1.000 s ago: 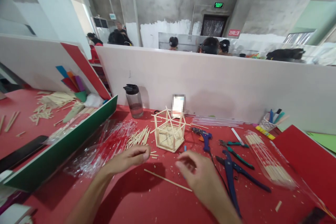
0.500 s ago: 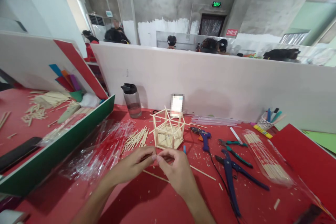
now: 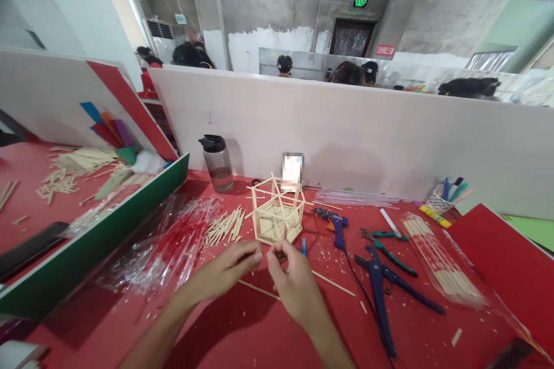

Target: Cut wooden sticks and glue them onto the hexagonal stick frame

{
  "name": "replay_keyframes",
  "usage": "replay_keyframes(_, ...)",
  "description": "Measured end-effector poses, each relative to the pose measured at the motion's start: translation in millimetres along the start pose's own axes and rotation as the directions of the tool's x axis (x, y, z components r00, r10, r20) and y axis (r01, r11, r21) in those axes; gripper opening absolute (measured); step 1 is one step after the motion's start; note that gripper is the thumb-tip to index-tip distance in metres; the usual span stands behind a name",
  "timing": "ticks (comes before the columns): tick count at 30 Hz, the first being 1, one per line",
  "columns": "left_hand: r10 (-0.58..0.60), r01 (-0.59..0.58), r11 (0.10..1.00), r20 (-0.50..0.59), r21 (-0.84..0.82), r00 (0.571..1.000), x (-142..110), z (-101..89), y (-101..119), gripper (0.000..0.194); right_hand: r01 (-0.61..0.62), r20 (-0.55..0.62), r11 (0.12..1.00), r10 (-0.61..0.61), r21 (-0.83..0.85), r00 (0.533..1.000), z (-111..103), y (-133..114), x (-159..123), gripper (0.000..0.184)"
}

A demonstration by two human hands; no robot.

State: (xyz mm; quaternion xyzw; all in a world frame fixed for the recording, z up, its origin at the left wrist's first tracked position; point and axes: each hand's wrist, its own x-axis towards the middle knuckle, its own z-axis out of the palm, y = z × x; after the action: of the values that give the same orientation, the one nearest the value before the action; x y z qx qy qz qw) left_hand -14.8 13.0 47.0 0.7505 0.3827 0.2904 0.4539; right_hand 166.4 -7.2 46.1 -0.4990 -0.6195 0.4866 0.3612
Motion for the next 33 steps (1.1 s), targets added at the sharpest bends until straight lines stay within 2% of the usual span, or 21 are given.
replay_keyframes(5, -0.018, 0.018, 1.0, 0.0, 0.022, 1.0, 0, 3.0, -6, 0.029, 0.042, -0.034, 0.997, -0.044, -0.066, 0.998, -3, 0, -4, 0.026)
replay_keyframes(12, -0.06, 0.038, 0.984, 0.124, 0.177, 0.991, -2, 1.6, -9, 0.02, 0.121, 0.003, 0.945, -0.126, -0.303, 0.992, -5, 6, -8, 0.022)
replay_keyframes(16, -0.051, 0.015, 0.991, 0.274, 0.13, 0.96, -9, -15.4, 5, 0.014, 0.15, 0.016, 0.903, -0.157, -0.402, 0.987, -16, -5, -12, 0.02)
replay_keyframes(18, -0.088, 0.073, 0.996, 0.335, 0.057, 0.938, -13, -29.8, 18, 0.016, 0.168, 0.031, 0.902, -0.17, -0.397, 0.985, -24, -17, -12, 0.017)
replay_keyframes(19, -0.112, 0.109, 0.994, 0.332, 0.029, 0.937, -13, -37.4, 25, 0.017, 0.178, 0.04, 0.907, -0.177, -0.382, 0.983, -28, -24, -12, 0.014)
replay_keyframes(21, -0.154, 0.147, 0.988, 0.26, 0.046, 0.953, -9, -51.5, 39, 0.014, 0.206, 0.06, 0.92, -0.197, -0.334, 0.979, -33, -40, -8, 0.013)
replay_keyframes(23, -0.122, 0.097, 0.985, 0.177, 0.144, 0.977, 1, -62.5, 51, 0.004, 0.235, 0.088, 0.93, -0.219, -0.281, 0.972, -34, -53, 1, 0.017)
replay_keyframes(26, -0.02, -0.015, 0.97, 0.14, 0.241, 0.99, 24, -72.1, 61, 0.009, 0.269, 0.078, 0.934, -0.257, -0.237, 0.963, -32, -66, 18, 0.013)
replay_keyframes(30, 0.095, -0.119, 0.957, 0.101, 0.265, 0.99, 52, -78.0, 63, 0.01, 0.292, 0.0, 0.928, -0.3, -0.23, 0.954, -33, -72, 37, 0.009)
replay_keyframes(33, 0.117, -0.147, 0.946, 0.118, 0.29, 0.986, 64, -81.6, 60, 0.007, 0.252, -0.003, 0.943, -0.258, -0.218, 0.966, -39, -74, 47, 0.008)
